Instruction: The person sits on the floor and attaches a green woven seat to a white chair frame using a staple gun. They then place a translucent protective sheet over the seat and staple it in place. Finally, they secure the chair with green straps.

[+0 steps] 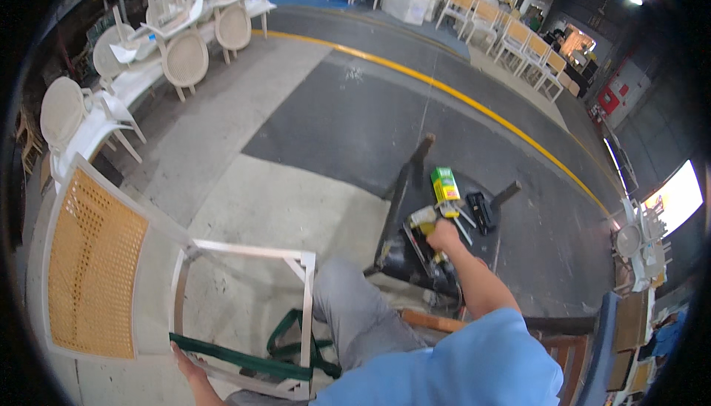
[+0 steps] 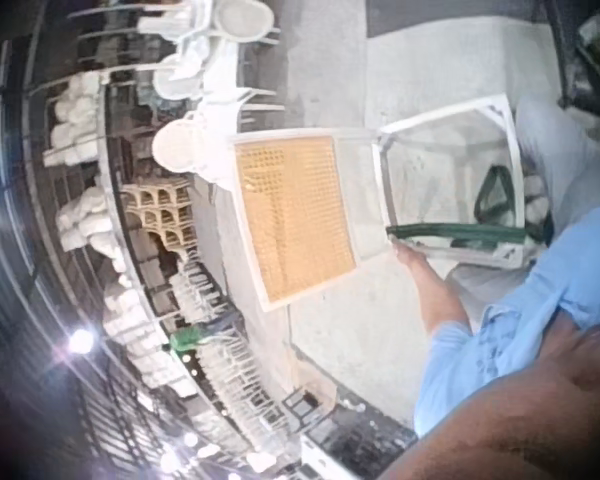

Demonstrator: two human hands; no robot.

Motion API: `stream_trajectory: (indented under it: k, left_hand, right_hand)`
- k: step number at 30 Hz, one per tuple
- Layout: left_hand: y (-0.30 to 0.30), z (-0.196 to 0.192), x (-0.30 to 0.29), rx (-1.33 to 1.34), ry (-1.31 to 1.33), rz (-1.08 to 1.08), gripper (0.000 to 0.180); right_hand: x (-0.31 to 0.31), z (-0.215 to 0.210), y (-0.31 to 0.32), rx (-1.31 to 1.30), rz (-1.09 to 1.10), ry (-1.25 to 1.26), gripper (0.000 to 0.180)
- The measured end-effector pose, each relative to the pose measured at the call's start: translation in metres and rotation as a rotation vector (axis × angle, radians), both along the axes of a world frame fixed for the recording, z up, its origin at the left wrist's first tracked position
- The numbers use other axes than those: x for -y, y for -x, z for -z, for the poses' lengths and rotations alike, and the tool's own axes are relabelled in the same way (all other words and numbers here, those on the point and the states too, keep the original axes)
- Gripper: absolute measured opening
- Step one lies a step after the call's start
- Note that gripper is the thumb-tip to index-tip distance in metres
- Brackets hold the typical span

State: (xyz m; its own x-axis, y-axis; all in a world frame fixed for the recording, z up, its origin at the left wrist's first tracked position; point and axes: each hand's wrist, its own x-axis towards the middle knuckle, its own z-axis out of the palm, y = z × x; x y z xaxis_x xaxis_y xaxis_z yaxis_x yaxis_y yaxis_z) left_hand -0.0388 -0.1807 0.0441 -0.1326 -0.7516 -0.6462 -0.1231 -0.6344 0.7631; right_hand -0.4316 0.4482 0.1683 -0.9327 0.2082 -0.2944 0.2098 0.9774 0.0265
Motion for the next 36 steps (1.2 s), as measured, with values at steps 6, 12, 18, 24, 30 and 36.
stream_trajectory:
  k: [6, 12, 18, 24, 30, 36]
  left_hand:
    - [-0.02, -0.013, 0.017, 0.097, 0.037, -0.089, 0.077]
    - [-0.035, 0.005, 0.021, -0.073, 0.059, -0.083, 0.059]
    - [-0.046, 0.023, 0.035, 0.184, 0.17, -0.357, 0.073]
    - [-0.054, 0.041, 0.031, 0.426, 0.194, -0.291, 0.084]
    - [-0.036, 0.027, 0.021, 0.43, 0.197, -0.273, 0.095]
    - [-0.039, 0.017, 0.022, 0.437, 0.167, -0.291, 0.071]
  right_hand:
    - [0.038, 0.027, 0.011, -0.004, 0.096, 0.232, 0.069]
    - [0.129, -0.028, 0.004, -0.212, -0.219, 0.444, 0.066]
    - [0.319, -0.099, -0.055, 0.379, -0.342, 1.077, 0.036]
    - [0.523, -0.059, -0.186, 0.856, -0.737, 1.014, 0.03]
    - [0.622, 0.016, -0.266, 0.974, -0.76, 1.0, 0.025]
    - [0.649, 0.039, -0.284, 0.957, -0.811, 0.923, 0.025]
